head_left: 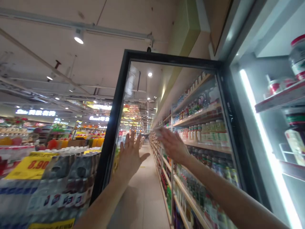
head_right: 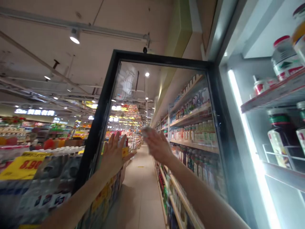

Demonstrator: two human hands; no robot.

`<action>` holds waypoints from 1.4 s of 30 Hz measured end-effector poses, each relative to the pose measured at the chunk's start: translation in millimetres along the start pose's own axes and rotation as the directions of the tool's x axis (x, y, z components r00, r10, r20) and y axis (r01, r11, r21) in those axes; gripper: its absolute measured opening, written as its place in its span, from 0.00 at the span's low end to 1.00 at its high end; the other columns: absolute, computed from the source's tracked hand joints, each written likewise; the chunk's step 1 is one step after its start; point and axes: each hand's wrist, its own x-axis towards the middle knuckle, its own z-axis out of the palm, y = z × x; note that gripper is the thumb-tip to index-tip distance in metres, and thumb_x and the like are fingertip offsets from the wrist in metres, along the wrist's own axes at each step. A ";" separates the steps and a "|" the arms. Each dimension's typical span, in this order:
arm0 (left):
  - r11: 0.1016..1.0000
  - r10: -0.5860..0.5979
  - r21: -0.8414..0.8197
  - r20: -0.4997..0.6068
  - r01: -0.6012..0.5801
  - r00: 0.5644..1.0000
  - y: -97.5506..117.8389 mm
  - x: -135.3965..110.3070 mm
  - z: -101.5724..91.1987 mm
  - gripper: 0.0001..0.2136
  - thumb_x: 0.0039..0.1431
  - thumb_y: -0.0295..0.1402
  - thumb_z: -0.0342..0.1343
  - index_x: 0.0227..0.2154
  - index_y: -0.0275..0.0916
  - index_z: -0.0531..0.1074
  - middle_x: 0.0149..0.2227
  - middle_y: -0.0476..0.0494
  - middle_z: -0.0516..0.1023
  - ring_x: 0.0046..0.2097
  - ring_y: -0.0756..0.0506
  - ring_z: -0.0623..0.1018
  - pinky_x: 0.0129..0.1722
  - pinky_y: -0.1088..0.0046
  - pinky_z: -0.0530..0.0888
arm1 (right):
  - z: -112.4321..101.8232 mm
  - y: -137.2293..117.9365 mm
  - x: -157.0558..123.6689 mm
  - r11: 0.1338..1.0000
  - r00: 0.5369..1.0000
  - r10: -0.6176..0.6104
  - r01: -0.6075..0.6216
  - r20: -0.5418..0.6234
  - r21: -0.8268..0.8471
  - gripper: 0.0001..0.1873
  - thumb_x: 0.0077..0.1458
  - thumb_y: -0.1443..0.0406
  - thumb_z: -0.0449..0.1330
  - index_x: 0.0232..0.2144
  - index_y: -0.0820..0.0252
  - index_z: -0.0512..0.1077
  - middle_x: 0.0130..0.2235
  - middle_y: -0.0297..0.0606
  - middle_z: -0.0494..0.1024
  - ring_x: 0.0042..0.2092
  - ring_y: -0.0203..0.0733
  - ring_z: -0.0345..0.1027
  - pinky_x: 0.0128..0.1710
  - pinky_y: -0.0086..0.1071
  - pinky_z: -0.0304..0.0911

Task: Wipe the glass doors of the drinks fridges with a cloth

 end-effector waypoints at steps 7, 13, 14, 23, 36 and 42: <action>1.000 -0.021 -0.004 0.007 0.021 1.000 -0.4 -0.4 -0.1 0.35 0.54 0.51 0.52 0.61 0.37 0.55 0.65 0.32 0.48 0.65 0.31 0.49 0.58 0.44 0.57 | 2.2 36.1 -25.9 0.882 0.876 0.467 -0.472 -0.119 -0.013 0.27 0.56 0.66 0.46 0.59 0.56 0.59 0.61 0.43 0.60 0.65 0.52 0.45 0.58 0.53 0.50; 0.957 0.030 -0.277 -0.205 -0.087 0.978 27.7 -0.1 -0.7 0.25 0.62 0.37 0.44 0.60 0.34 0.53 0.64 0.32 0.54 0.65 0.38 0.52 0.60 0.51 0.58 | 22.8 -48.0 -6.6 0.961 0.968 0.180 -0.134 -0.176 0.243 0.34 0.54 0.70 0.47 0.64 0.57 0.47 0.61 0.42 0.62 0.65 0.43 0.46 0.60 0.46 0.52; 0.923 0.049 -0.360 -0.235 -0.134 0.971 39.5 3.1 -1.8 0.24 0.63 0.33 0.40 0.61 0.34 0.51 0.63 0.33 0.57 0.64 0.42 0.56 0.60 0.56 0.60 | 23.0 -49.1 -4.9 0.944 0.952 0.224 -0.158 -0.210 0.290 0.35 0.54 0.70 0.47 0.64 0.58 0.44 0.61 0.44 0.61 0.65 0.43 0.47 0.59 0.45 0.53; 0.927 0.037 -0.359 -0.208 -0.112 0.977 127.6 52.1 5.7 0.23 0.60 0.40 0.47 0.55 0.32 0.60 0.60 0.31 0.61 0.62 0.37 0.60 0.60 0.52 0.60 | -3.9 31.5 -77.0 0.946 0.943 0.317 -0.321 -0.101 -0.032 0.31 0.59 0.64 0.48 0.63 0.55 0.46 0.62 0.46 0.58 0.65 0.49 0.45 0.61 0.54 0.46; 0.846 0.477 -0.148 -0.221 -0.512 0.851 90.8 60.8 -0.2 0.21 0.61 0.36 0.42 0.55 0.33 0.59 0.62 0.39 0.57 0.67 0.43 0.47 0.64 0.62 0.54 | -8.9 28.3 -79.5 0.933 0.932 0.348 -0.355 -0.104 -0.053 0.29 0.59 0.65 0.47 0.62 0.56 0.50 0.62 0.45 0.60 0.65 0.45 0.47 0.62 0.48 0.44; 0.985 -0.004 -0.170 -0.225 -0.035 0.974 62.3 79.3 -0.8 0.25 0.62 0.33 0.39 0.61 0.28 0.50 0.64 0.32 0.52 0.66 0.38 0.50 0.63 0.55 0.55 | -7.3 27.1 -79.9 0.930 0.927 0.354 -0.363 -0.125 -0.059 0.26 0.58 0.66 0.48 0.59 0.58 0.55 0.61 0.45 0.62 0.64 0.46 0.50 0.61 0.48 0.45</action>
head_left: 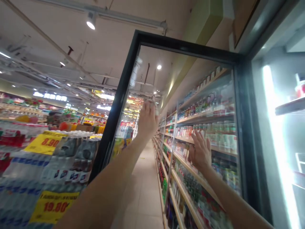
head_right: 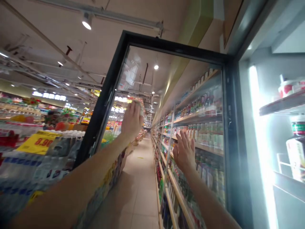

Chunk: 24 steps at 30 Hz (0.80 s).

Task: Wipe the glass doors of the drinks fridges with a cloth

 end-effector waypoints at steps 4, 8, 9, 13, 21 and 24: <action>0.963 0.270 -0.024 0.049 -0.269 0.962 -1.0 -6.1 2.4 0.26 0.62 0.33 0.40 0.62 0.33 0.47 0.65 0.37 0.51 0.66 0.41 0.48 0.63 0.58 0.54 | -1.2 -0.2 0.8 1.000 1.000 0.001 -0.001 -0.010 0.008 0.26 0.57 0.65 0.48 0.59 0.57 0.56 0.60 0.45 0.62 0.63 0.46 0.51 0.61 0.47 0.46; 0.818 0.575 -0.067 0.099 -0.571 0.812 -8.8 -16.1 2.2 0.24 0.63 0.35 0.37 0.62 0.39 0.48 0.65 0.44 0.53 0.66 0.47 0.50 0.64 0.66 0.54 | -1.6 0.7 1.3 0.999 0.999 -0.017 0.018 -0.038 0.028 0.24 0.57 0.65 0.49 0.57 0.57 0.59 0.59 0.45 0.65 0.63 0.46 0.52 0.61 0.46 0.47; 0.891 0.455 -0.033 0.069 -0.453 0.888 -18.2 -14.8 -0.2 0.24 0.63 0.34 0.37 0.62 0.38 0.48 0.65 0.43 0.52 0.66 0.45 0.49 0.64 0.63 0.54 | -1.7 0.5 1.3 0.999 0.999 -0.011 0.012 -0.042 0.030 0.25 0.57 0.65 0.49 0.57 0.57 0.59 0.59 0.45 0.65 0.63 0.46 0.52 0.61 0.46 0.46; 0.963 0.268 0.023 0.041 -0.269 0.963 -49.4 -19.3 -11.9 0.27 0.62 0.32 0.39 0.63 0.32 0.43 0.66 0.36 0.44 0.67 0.39 0.42 0.64 0.54 0.51 | -2.3 -0.3 1.1 0.999 0.999 0.006 -0.005 -0.041 0.036 0.26 0.56 0.65 0.50 0.58 0.57 0.58 0.59 0.45 0.64 0.63 0.46 0.51 0.62 0.46 0.45; 0.943 0.328 0.037 0.073 -0.332 0.942 -72.6 -31.4 -24.5 0.26 0.62 0.32 0.40 0.63 0.38 0.46 0.66 0.42 0.46 0.67 0.45 0.45 0.64 0.60 0.50 | -1.0 2.3 0.8 0.999 0.997 -0.021 0.023 -0.069 0.034 0.24 0.56 0.65 0.50 0.55 0.59 0.61 0.58 0.45 0.65 0.62 0.46 0.54 0.61 0.44 0.47; 0.933 0.356 0.014 0.088 -0.359 0.930 -77.0 -36.0 -28.1 0.27 0.61 0.32 0.40 0.63 0.37 0.46 0.67 0.41 0.45 0.67 0.43 0.44 0.63 0.59 0.52 | -1.2 2.2 1.1 0.999 0.997 -0.015 0.017 -0.069 0.031 0.23 0.56 0.65 0.50 0.55 0.59 0.62 0.58 0.46 0.65 0.62 0.46 0.54 0.61 0.44 0.47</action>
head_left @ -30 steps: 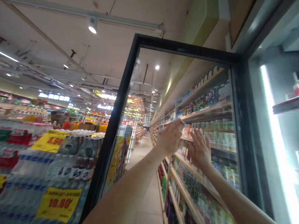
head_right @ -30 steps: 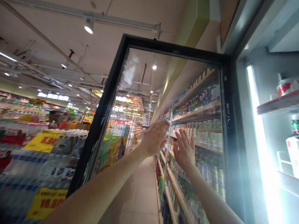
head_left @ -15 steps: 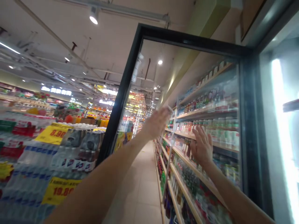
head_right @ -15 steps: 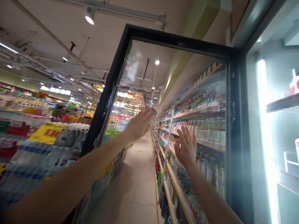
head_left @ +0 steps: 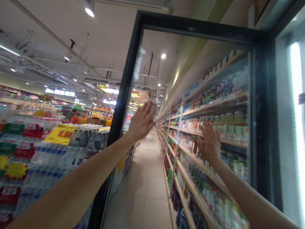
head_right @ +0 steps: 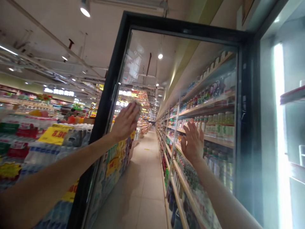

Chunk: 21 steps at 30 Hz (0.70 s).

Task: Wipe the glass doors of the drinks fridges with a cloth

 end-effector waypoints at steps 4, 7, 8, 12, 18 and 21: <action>0.908 0.417 -0.079 0.102 -0.411 0.903 -3.2 -12.5 -2.4 0.26 0.63 0.34 0.39 0.63 0.43 0.45 0.65 0.46 0.51 0.67 0.48 0.48 0.64 0.63 0.50 | -0.5 0.0 -0.2 1.000 1.000 0.007 -0.007 0.018 0.006 0.24 0.56 0.65 0.50 0.56 0.58 0.61 0.59 0.45 0.65 0.62 0.46 0.54 0.61 0.44 0.47; 1.000 0.030 0.004 0.007 -0.030 1.000 -15.9 -18.9 -5.6 0.26 0.62 0.34 0.41 0.63 0.38 0.47 0.66 0.39 0.48 0.67 0.43 0.47 0.63 0.59 0.51 | -0.3 0.5 -0.6 1.000 1.000 0.013 -0.013 0.021 0.010 0.24 0.56 0.64 0.50 0.56 0.57 0.61 0.59 0.44 0.65 0.62 0.46 0.54 0.61 0.44 0.47; 0.999 -0.038 0.012 0.005 0.038 0.999 -17.4 -22.4 -6.8 0.26 0.62 0.34 0.41 0.63 0.37 0.47 0.66 0.38 0.47 0.67 0.42 0.46 0.63 0.58 0.51 | -0.1 0.7 -0.7 1.000 1.000 0.014 -0.014 0.019 0.011 0.24 0.56 0.64 0.50 0.56 0.57 0.61 0.59 0.44 0.65 0.62 0.46 0.54 0.61 0.44 0.47; 0.904 0.426 -0.108 0.136 -0.414 0.895 -3.3 -39.4 -7.9 0.26 0.62 0.36 0.40 0.63 0.42 0.45 0.66 0.45 0.49 0.67 0.46 0.45 0.64 0.64 0.48 | 1.4 1.6 -1.5 1.000 1.000 0.007 -0.007 0.008 0.008 0.24 0.56 0.64 0.51 0.56 0.57 0.61 0.59 0.44 0.65 0.62 0.46 0.54 0.61 0.44 0.46; 1.000 0.007 0.008 0.026 -0.007 1.000 11.0 -28.5 1.2 0.25 0.63 0.36 0.39 0.63 0.39 0.46 0.66 0.41 0.47 0.67 0.43 0.46 0.64 0.59 0.49 | 2.6 2.5 -2.5 1.000 1.000 -0.011 0.011 -0.006 -0.012 0.23 0.56 0.64 0.50 0.54 0.58 0.62 0.59 0.46 0.65 0.62 0.46 0.55 0.60 0.44 0.48; 0.953 0.301 -0.064 0.095 -0.296 0.949 17.2 -18.5 3.8 0.25 0.63 0.37 0.40 0.63 0.41 0.48 0.66 0.44 0.49 0.67 0.45 0.47 0.64 0.62 0.48 | 1.4 1.5 -1.8 1.000 1.000 0.008 -0.008 0.017 -0.012 0.23 0.56 0.63 0.49 0.55 0.58 0.62 0.59 0.45 0.64 0.62 0.46 0.54 0.60 0.45 0.47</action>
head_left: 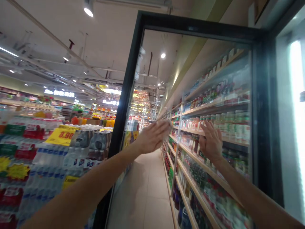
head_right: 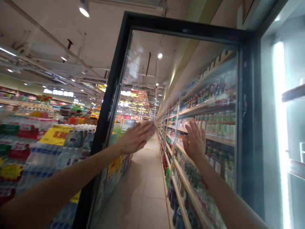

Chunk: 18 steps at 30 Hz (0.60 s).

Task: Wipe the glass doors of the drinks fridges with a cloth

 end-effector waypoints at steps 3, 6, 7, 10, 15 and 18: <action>1.000 0.011 -0.021 0.011 -0.011 1.000 -2.5 12.1 1.8 0.26 0.63 0.36 0.40 0.63 0.42 0.47 0.66 0.46 0.50 0.66 0.45 0.49 0.64 0.61 0.49 | -1.2 -1.6 0.9 1.000 1.000 0.015 -0.015 0.021 0.001 0.23 0.56 0.64 0.49 0.55 0.58 0.62 0.59 0.45 0.64 0.62 0.46 0.54 0.61 0.46 0.47; 0.879 -0.471 -0.006 -0.162 0.477 0.867 -5.5 25.9 5.7 0.27 0.62 0.35 0.40 0.63 0.37 0.45 0.66 0.39 0.47 0.67 0.40 0.47 0.62 0.54 0.52 | -2.1 -2.9 1.4 1.000 1.000 0.013 -0.013 0.009 0.000 0.23 0.56 0.65 0.50 0.55 0.58 0.62 0.59 0.44 0.65 0.62 0.46 0.54 0.61 0.45 0.48; 0.865 -0.496 -0.007 -0.172 0.502 0.851 -3.4 30.4 7.2 0.27 0.62 0.35 0.40 0.63 0.36 0.45 0.66 0.38 0.46 0.67 0.39 0.46 0.62 0.53 0.53 | -2.3 -3.2 1.5 1.000 1.000 0.013 -0.013 0.005 0.001 0.23 0.56 0.65 0.50 0.54 0.58 0.63 0.59 0.44 0.65 0.62 0.46 0.54 0.61 0.45 0.48; 0.999 -0.032 -0.012 -0.001 0.032 0.999 9.8 44.1 9.9 0.26 0.63 0.36 0.39 0.63 0.42 0.46 0.66 0.45 0.46 0.67 0.44 0.46 0.63 0.59 0.51 | -2.6 -3.6 1.3 1.000 1.000 0.013 -0.013 0.011 0.006 0.23 0.56 0.65 0.50 0.54 0.58 0.62 0.59 0.44 0.65 0.62 0.46 0.54 0.61 0.45 0.47; 0.992 -0.125 -0.006 0.001 0.125 0.992 14.4 68.8 7.5 0.24 0.64 0.36 0.38 0.62 0.39 0.51 0.66 0.43 0.49 0.67 0.44 0.47 0.63 0.58 0.49 | -2.0 -3.0 0.4 0.999 1.000 0.015 -0.015 0.000 0.033 0.26 0.57 0.65 0.48 0.58 0.58 0.58 0.59 0.45 0.64 0.63 0.45 0.53 0.61 0.45 0.47; 0.986 -0.166 -0.021 -0.021 0.165 0.986 15.8 77.2 8.5 0.24 0.63 0.37 0.41 0.61 0.39 0.52 0.66 0.41 0.47 0.67 0.42 0.47 0.63 0.57 0.49 | -1.7 -2.6 -0.1 0.999 1.000 0.028 -0.028 -0.004 0.032 0.30 0.57 0.65 0.48 0.62 0.58 0.52 0.60 0.46 0.63 0.63 0.45 0.52 0.61 0.46 0.48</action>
